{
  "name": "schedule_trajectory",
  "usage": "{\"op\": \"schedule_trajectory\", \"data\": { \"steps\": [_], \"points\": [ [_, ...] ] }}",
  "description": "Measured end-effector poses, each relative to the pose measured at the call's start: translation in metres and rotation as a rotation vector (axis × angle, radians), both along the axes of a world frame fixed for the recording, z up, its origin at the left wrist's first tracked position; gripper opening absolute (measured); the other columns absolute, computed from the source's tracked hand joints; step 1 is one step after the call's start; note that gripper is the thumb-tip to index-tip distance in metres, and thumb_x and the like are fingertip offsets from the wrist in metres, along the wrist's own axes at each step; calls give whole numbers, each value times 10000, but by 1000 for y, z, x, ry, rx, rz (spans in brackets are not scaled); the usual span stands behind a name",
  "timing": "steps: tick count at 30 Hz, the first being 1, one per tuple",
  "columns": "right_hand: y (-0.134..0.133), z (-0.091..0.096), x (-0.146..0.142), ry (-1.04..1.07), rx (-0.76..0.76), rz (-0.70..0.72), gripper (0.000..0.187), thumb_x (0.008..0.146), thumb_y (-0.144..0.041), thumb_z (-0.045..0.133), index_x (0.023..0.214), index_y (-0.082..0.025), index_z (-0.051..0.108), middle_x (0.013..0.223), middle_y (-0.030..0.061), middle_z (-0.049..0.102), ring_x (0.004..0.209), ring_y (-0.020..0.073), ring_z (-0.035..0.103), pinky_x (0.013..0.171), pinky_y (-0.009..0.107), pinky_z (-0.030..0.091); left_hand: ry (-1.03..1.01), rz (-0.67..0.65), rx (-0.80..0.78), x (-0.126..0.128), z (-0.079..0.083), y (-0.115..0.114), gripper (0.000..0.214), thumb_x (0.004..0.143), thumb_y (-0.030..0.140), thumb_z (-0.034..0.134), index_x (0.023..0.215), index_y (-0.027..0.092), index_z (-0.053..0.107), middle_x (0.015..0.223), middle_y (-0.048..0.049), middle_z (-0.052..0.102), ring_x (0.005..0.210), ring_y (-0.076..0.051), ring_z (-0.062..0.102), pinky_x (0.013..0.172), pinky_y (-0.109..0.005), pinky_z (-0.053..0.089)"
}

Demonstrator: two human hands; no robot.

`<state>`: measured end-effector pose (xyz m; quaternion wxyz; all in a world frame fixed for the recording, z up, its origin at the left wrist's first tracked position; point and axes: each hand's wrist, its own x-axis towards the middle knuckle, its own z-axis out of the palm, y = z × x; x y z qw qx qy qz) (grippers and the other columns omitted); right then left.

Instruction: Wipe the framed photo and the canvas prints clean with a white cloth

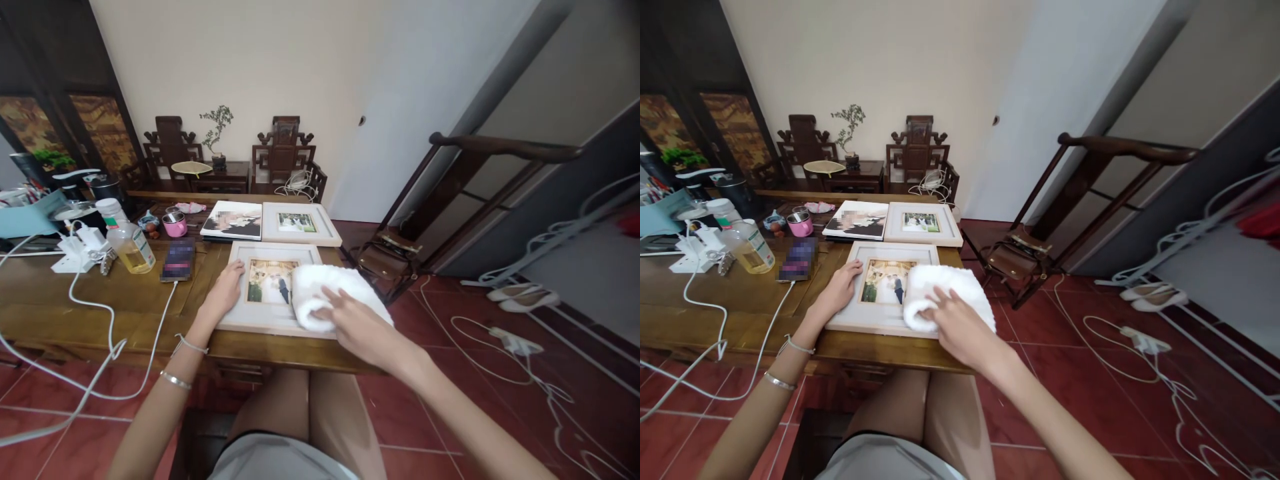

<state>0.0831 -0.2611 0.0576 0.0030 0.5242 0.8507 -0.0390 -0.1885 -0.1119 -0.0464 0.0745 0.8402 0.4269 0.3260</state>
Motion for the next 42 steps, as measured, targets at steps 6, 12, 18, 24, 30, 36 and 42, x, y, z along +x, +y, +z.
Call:
{"op": "schedule_trajectory", "data": {
  "steps": [6, 12, 18, 24, 30, 36, 42],
  "points": [
    [-16, 8, 0, -3, -107, -60, 726, 646, 52, 384, 1297, -209, 569, 1403, 136, 479, 1305, 270, 429, 1047, 425, 368, 74, -3, -25, 1, 6, -2, 447, 743, -53, 381, 1099, 100, 604, 1292, -142, 573, 1296, -223, 460, 1111, -451, 358],
    [88, -18, 2, 5, 160, -198, 669, 725, 26, 407, 1371, -130, 477, 1417, 184, 442, 1359, 299, 325, 1066, 438, 304, 104, -20, -38, 0, 12, -3, 485, 721, -57, 381, 1117, 94, 618, 1297, -145, 573, 1289, -232, 470, 1117, -438, 359],
    [122, -24, -7, -91, 208, -79, 567, 753, -3, 444, 1296, -119, 559, 1402, 176, 471, 1335, 313, 324, 1064, 476, 260, 46, -15, -15, 0, 8, -2, 454, 743, -45, 383, 1091, 92, 640, 1266, -164, 593, 1271, -247, 491, 1104, -462, 377],
    [26, 3, -17, -89, -45, 75, 615, 704, 38, 400, 1262, -134, 595, 1342, 178, 530, 1300, 307, 400, 1043, 486, 319, 31, 5, -33, 2, 8, -4, 583, 726, -61, 371, 1244, 121, 566, 1326, -135, 562, 1308, -229, 451, 1125, -467, 345],
    [-26, 16, -32, 45, -165, 118, 728, 663, 50, 387, 1337, -184, 528, 1420, 139, 462, 1365, 282, 325, 1061, 451, 342, 99, -3, -64, 4, 18, -9, 603, 707, -66, 363, 1259, 78, 557, 1350, -146, 543, 1320, -224, 437, 1136, -432, 335],
    [53, -26, -26, 69, 78, 1, 655, 717, 14, 419, 1353, -126, 497, 1461, 168, 393, 1381, 277, 287, 1124, 464, 219, 97, -19, -84, 2, 18, -8, 626, 685, -77, 368, 1242, 114, 579, 1359, -115, 542, 1315, -211, 445, 1137, -431, 333],
    [138, -27, -21, -19, 213, -126, 607, 783, -30, 444, 1380, -139, 464, 1513, 164, 308, 1388, 349, 211, 1082, 562, 195, 105, -17, -96, 1, 19, -6, 591, 695, -75, 366, 1214, 92, 596, 1360, -133, 536, 1307, -221, 456, 1132, -419, 340]
  ]
}}
